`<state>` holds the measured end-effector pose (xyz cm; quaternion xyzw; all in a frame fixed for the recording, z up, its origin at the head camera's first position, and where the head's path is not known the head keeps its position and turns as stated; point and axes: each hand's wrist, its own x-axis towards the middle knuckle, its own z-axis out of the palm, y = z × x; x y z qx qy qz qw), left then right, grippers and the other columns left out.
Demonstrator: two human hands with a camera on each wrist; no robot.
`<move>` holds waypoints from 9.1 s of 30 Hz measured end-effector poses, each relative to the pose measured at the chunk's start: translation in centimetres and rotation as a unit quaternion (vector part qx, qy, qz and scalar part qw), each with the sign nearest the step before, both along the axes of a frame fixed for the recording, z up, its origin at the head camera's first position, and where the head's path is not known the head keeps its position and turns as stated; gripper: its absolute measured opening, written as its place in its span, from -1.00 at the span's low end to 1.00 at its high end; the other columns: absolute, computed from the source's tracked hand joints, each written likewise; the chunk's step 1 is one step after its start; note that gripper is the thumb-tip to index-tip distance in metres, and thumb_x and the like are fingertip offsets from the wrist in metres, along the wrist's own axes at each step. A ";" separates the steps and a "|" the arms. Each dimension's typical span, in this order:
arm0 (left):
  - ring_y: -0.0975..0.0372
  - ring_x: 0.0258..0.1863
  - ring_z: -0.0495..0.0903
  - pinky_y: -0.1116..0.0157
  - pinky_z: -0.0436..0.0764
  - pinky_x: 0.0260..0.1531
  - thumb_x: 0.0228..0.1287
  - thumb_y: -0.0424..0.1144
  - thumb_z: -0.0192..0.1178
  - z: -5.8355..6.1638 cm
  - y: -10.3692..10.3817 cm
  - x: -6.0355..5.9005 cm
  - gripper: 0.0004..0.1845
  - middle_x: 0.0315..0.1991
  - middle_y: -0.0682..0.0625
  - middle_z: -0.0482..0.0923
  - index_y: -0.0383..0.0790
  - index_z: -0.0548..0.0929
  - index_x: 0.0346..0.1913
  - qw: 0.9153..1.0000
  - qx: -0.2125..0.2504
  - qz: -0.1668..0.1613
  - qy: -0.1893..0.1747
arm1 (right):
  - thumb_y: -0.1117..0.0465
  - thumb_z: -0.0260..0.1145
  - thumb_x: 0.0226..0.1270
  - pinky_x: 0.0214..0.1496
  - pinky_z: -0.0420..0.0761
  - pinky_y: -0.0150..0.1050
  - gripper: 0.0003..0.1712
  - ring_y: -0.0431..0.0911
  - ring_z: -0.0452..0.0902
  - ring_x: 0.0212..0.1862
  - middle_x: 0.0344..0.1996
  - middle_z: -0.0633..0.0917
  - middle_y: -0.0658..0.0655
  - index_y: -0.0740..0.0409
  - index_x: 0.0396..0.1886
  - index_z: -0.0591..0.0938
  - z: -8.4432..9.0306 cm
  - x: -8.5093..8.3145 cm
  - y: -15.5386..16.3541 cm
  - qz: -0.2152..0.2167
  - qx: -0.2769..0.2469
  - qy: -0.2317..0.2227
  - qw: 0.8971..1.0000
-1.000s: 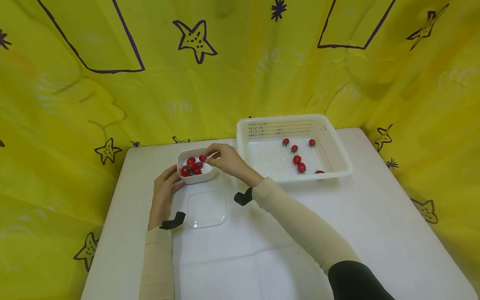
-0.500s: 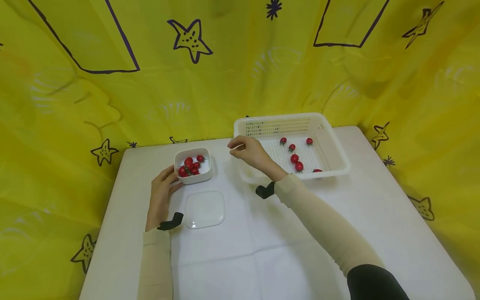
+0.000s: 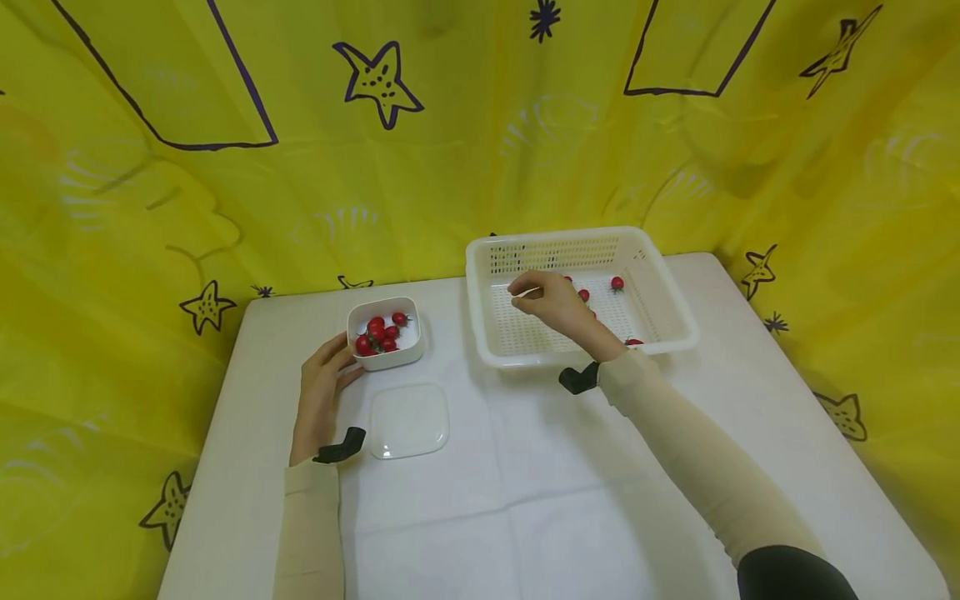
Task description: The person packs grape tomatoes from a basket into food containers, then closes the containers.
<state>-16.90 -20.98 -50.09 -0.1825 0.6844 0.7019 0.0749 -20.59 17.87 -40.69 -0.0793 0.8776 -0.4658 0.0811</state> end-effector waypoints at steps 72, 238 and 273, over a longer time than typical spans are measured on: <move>0.16 0.28 0.46 0.31 0.61 0.34 0.59 -0.01 0.13 0.0 -0.2 0.5 -0.42 0.55 0.00 0.33 0.04 0.37 0.58 1.000 0.000 -0.009 0.011 | 0.31 0.41 0.21 0.11 0.66 0.11 -0.81 0.14 0.58 -0.11 -0.17 0.73 0.32 0.33 -0.21 0.74 -1.3 0.9 14.7 0.117 0.304 -0.127 0.937; 0.22 0.14 0.52 0.42 0.73 0.10 0.62 -0.14 0.09 -0.3 -0.3 -0.4 -0.47 0.52 -0.09 0.36 -0.14 0.40 0.55 0.999 0.024 -0.009 0.030 | 0.22 0.37 0.49 -0.13 0.82 -0.30 -0.80 0.04 0.81 -0.20 -0.16 0.78 0.23 0.29 -0.08 0.74 -2.2 -6.2 -18.8 0.277 0.079 -0.080 0.954; 0.20 0.20 0.50 0.43 0.69 0.18 0.60 -0.04 0.11 -0.5 -0.2 0.4 -0.45 0.51 -0.03 0.37 -0.01 0.40 0.56 0.999 0.002 -0.008 0.035 | 0.29 0.27 0.54 0.20 0.77 0.01 -0.72 0.20 0.72 0.05 0.00 0.72 0.28 0.34 0.12 0.65 3.0 -4.8 -2.1 0.235 -0.034 -0.108 0.965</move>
